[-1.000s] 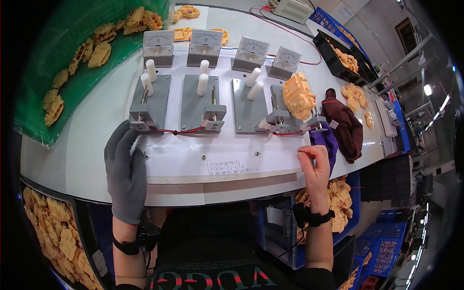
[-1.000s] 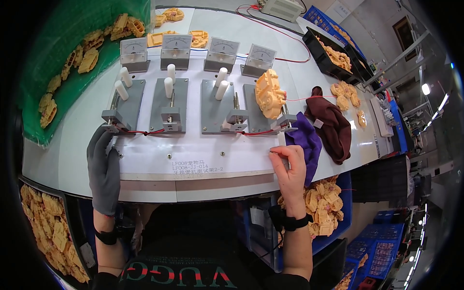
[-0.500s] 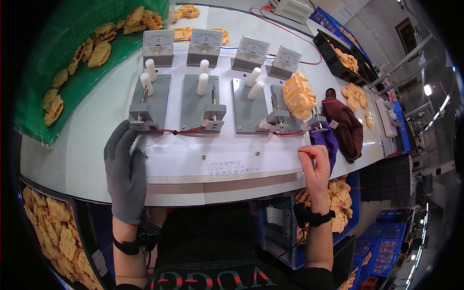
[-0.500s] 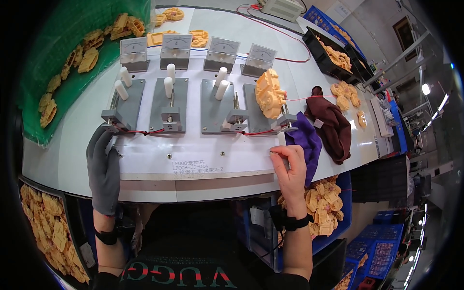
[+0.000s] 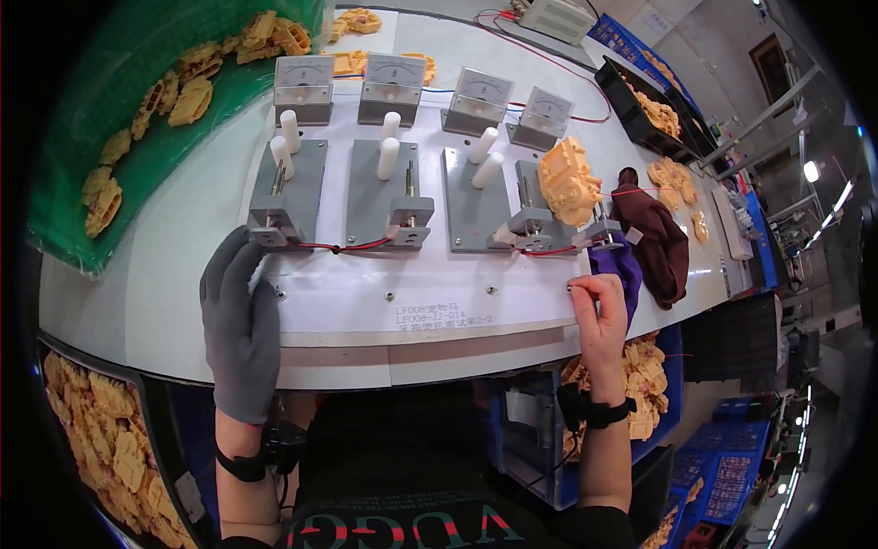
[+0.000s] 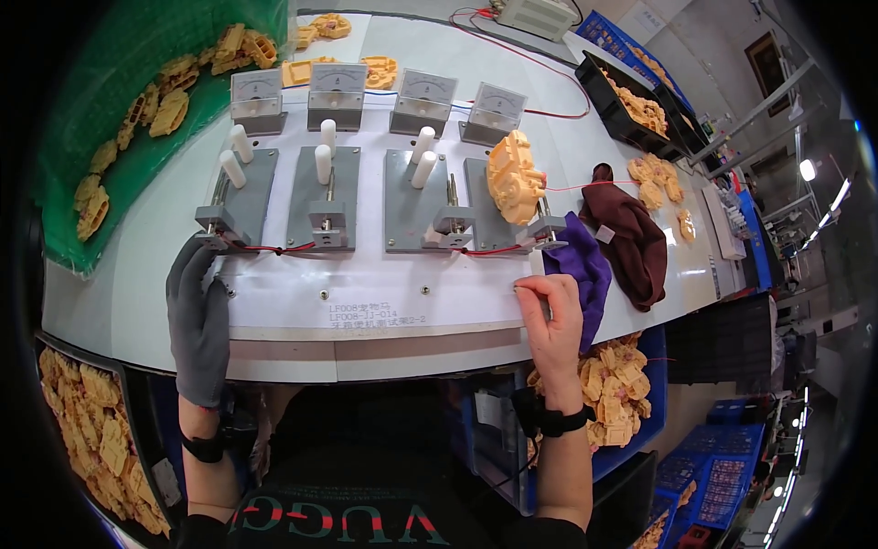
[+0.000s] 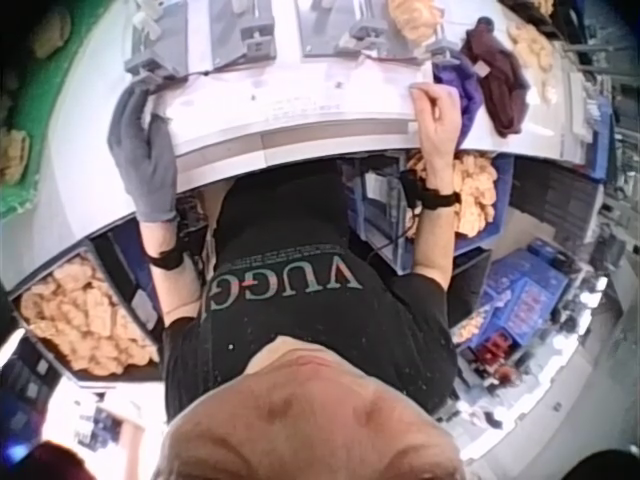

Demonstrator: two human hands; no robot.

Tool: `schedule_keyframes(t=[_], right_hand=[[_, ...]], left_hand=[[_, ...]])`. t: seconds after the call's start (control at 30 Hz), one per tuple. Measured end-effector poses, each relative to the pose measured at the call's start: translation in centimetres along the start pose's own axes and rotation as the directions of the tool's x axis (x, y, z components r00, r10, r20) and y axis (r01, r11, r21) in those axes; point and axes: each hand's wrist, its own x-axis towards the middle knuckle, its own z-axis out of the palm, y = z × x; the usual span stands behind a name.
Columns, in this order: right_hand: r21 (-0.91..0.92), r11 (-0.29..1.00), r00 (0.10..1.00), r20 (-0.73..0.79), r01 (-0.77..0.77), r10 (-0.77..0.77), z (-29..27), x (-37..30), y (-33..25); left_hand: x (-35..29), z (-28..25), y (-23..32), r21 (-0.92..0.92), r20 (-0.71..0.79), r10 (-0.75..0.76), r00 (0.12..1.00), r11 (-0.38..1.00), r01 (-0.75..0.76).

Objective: The recorder is assembling small plastic toy housing components onto a testing or assembly jig.

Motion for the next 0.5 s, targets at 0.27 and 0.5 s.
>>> schedule_keyframes(t=[0.27,0.5], right_hand=[[-0.028,1.0,1.0,0.013,-0.004,0.004,-0.04,0.47,-0.47],[-0.06,0.998,0.999,0.022,-0.028,0.029,0.01,0.62,-0.55]], left_hand=[[0.12,-0.2,-0.04,0.023,0.011,0.004,1.0,1.0,-0.004],[0.11,-0.09,-0.17,0.021,0.019,0.006,1.0,1.0,-0.006]])
